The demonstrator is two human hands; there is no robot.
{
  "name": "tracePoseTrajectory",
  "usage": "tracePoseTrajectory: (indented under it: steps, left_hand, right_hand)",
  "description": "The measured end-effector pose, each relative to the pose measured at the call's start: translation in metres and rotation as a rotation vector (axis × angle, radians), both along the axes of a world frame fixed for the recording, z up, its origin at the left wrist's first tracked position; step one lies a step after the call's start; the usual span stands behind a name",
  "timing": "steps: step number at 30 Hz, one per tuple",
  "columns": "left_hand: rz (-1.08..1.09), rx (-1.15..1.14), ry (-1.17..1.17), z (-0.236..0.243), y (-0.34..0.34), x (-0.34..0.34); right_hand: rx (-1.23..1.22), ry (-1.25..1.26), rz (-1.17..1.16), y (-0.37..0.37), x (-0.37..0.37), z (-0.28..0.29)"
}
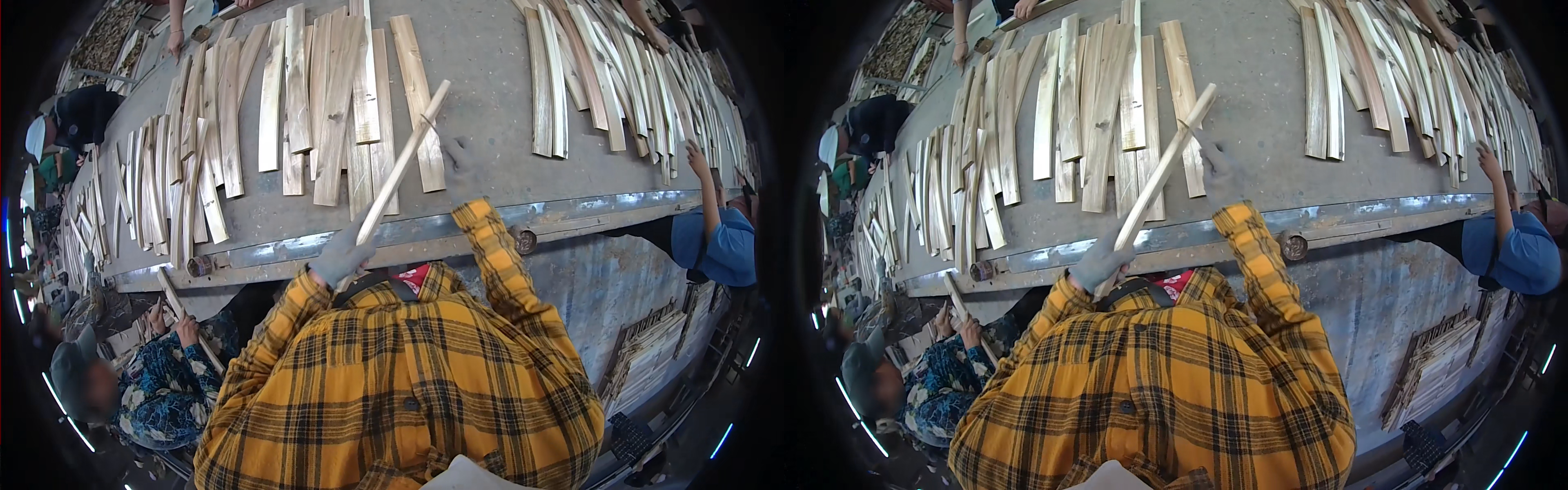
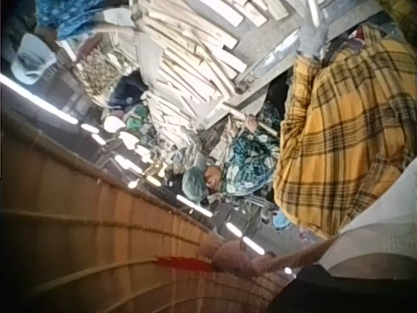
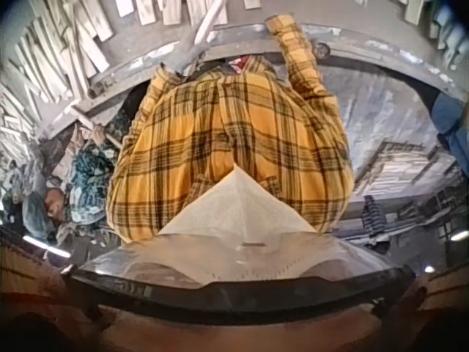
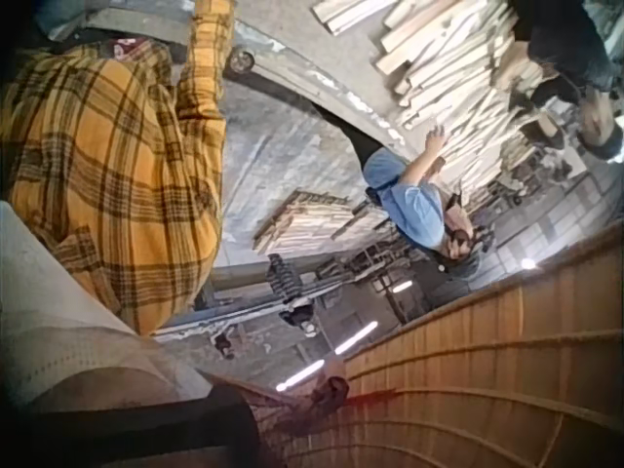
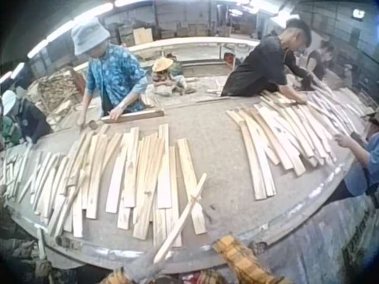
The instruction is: The person uses a chisel to shave thin strips from the edges of wooden planks. They repeatedly pick up planks, hold them against a metal bar, and scrape the chisel along the edges to remove material, then place the planks back on the table.
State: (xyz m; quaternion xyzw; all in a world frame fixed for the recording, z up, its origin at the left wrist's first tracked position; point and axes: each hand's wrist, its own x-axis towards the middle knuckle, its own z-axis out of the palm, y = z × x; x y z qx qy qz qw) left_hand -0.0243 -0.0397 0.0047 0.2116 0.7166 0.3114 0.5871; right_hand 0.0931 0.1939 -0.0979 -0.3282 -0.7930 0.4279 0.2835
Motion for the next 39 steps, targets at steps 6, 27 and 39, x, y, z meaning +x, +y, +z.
tracePoseTrajectory:
  steps: [6, 27, 39]
  left_hand:
    - [0.076, -0.026, -0.118, 0.012, 0.002, 0.008]
    - [-0.027, -0.039, 0.020, 0.006, 0.005, -0.002]
    - [0.002, 0.087, -0.203, -0.013, -0.008, -0.016]
  right_hand:
    - [0.120, -0.160, 0.001, 0.005, -0.006, -0.034]
    - [0.269, -0.424, 0.101, 0.018, 0.019, 0.004]
    - [0.065, -0.211, -0.102, 0.003, 0.126, 0.045]
